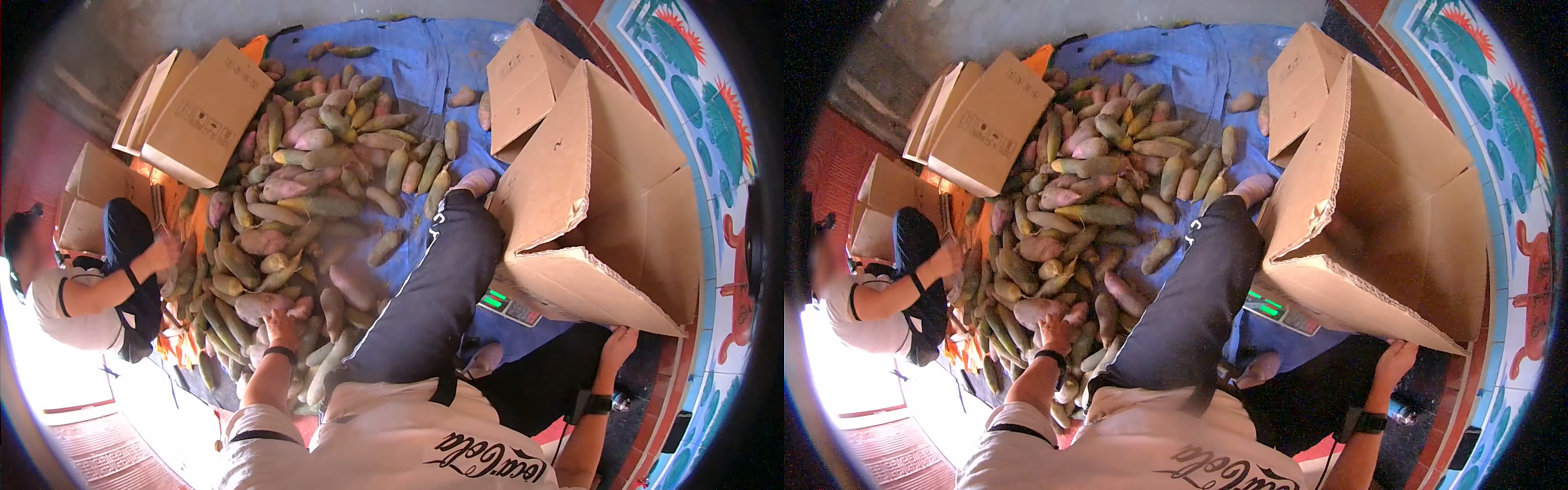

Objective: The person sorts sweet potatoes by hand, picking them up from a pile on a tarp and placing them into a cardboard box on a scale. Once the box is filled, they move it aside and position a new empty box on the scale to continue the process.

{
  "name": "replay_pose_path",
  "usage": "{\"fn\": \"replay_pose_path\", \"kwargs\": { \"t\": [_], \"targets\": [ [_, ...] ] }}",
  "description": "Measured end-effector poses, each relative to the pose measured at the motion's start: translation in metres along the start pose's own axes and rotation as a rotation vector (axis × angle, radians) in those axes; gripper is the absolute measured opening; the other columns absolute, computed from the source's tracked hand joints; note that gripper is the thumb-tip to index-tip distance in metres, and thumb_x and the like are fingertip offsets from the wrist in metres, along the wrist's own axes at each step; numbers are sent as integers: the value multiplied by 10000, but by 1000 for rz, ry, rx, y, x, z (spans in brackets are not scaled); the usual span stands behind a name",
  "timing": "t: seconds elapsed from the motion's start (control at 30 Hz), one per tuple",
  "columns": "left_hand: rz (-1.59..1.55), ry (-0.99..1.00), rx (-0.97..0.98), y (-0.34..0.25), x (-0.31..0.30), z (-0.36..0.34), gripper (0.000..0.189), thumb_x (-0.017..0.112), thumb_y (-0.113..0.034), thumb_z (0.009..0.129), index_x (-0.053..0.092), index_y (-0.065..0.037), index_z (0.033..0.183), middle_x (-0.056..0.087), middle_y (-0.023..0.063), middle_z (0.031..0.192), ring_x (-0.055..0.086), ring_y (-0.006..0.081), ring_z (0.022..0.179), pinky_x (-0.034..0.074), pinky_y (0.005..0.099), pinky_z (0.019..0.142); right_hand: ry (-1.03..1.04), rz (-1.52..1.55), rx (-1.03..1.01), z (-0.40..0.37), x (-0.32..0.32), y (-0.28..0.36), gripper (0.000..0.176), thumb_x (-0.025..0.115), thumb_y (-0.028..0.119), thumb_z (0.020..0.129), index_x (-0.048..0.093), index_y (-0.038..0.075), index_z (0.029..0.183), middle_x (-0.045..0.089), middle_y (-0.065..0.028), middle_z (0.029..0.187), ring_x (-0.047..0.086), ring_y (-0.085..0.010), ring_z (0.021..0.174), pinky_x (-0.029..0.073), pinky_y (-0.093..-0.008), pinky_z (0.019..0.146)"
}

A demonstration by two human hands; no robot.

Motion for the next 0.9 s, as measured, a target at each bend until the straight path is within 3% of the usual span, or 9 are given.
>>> {"fn": "replay_pose_path", "kwargs": {
  "t": [0.1,0.17,0.27,0.33,0.47,0.6,0.73,0.83,0.9],
  "targets": [
    [-35,-31,9,-4,18,10,397,557,-222,793,514,-172,1184,504,45,1187,429,244,1150,318,452,948,-73,-95,-130,-3,-1,0,160,404,0,818,525,-52,910,550,-167,744,545,-283,680,428,-369,654],
    [-55,-1,35,-7,30,16,417,543,-237,809,481,-158,1214,513,38,1199,414,217,1182,320,428,953,-34,-48,-54,-2,-1,-1,162,402,-1,816,526,-49,908,549,-166,745,545,-283,683,428,-370,658],
    [-65,-103,93,-18,-3,9,391,522,-254,827,470,-125,1192,547,93,1160,476,248,1140,381,423,914,4,22,43,-3,0,2,160,399,-1,811,526,-45,897,545,-161,741,541,-283,689,427,-376,665],
    [-497,-54,-94,-3,-18,21,412,542,-262,799,445,-101,1166,572,160,1095,546,314,1045,440,437,856,0,45,73,-2,0,2,156,397,-1,808,525,-44,887,541,-157,736,537,-285,693,425,-380,668],
    [-755,-74,-133,-4,-55,35,461,571,-291,752,430,-71,1131,584,204,1034,576,370,960,464,439,827,-9,30,41,-1,-2,7,147,394,-6,800,520,-42,865,537,-147,723,536,-277,671,430,-370,659],
    [-1023,-308,-85,3,-88,49,610,634,-390,696,428,-42,1152,600,245,990,582,374,933,463,442,794,5,-33,15,-2,0,2,153,392,-6,795,521,-42,867,545,-149,744,543,-266,676,436,-365,666],
    [-1103,-285,-131,23,-64,75,531,618,-377,718,494,-34,1105,603,236,1002,585,375,927,465,444,786,-8,43,95,-1,1,-3,164,392,-5,793,522,-49,883,549,-165,767,550,-273,687,435,-369,667],
    [-832,-370,-37,28,-47,79,367,639,-316,746,569,-33,969,588,183,1009,557,338,959,456,429,792,-16,-3,24,0,2,-4,167,395,-3,798,520,-56,895,548,-178,777,553,-280,683,436,-367,654],
    [-900,-292,-348,54,-46,41,362,641,-311,737,574,-45,973,552,165,1081,528,327,1008,445,418,829,-34,45,26,-1,-1,1,171,398,4,811,517,-62,915,544,-185,780,546,-295,681,433,-375,666]
  ]
}}
Point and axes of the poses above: each hand's wrist, its own z-axis towards the middle knuckle, its own x-axis out of the palm, y = z × x, the point moved 10 cm from there along z, towards the middle knuckle
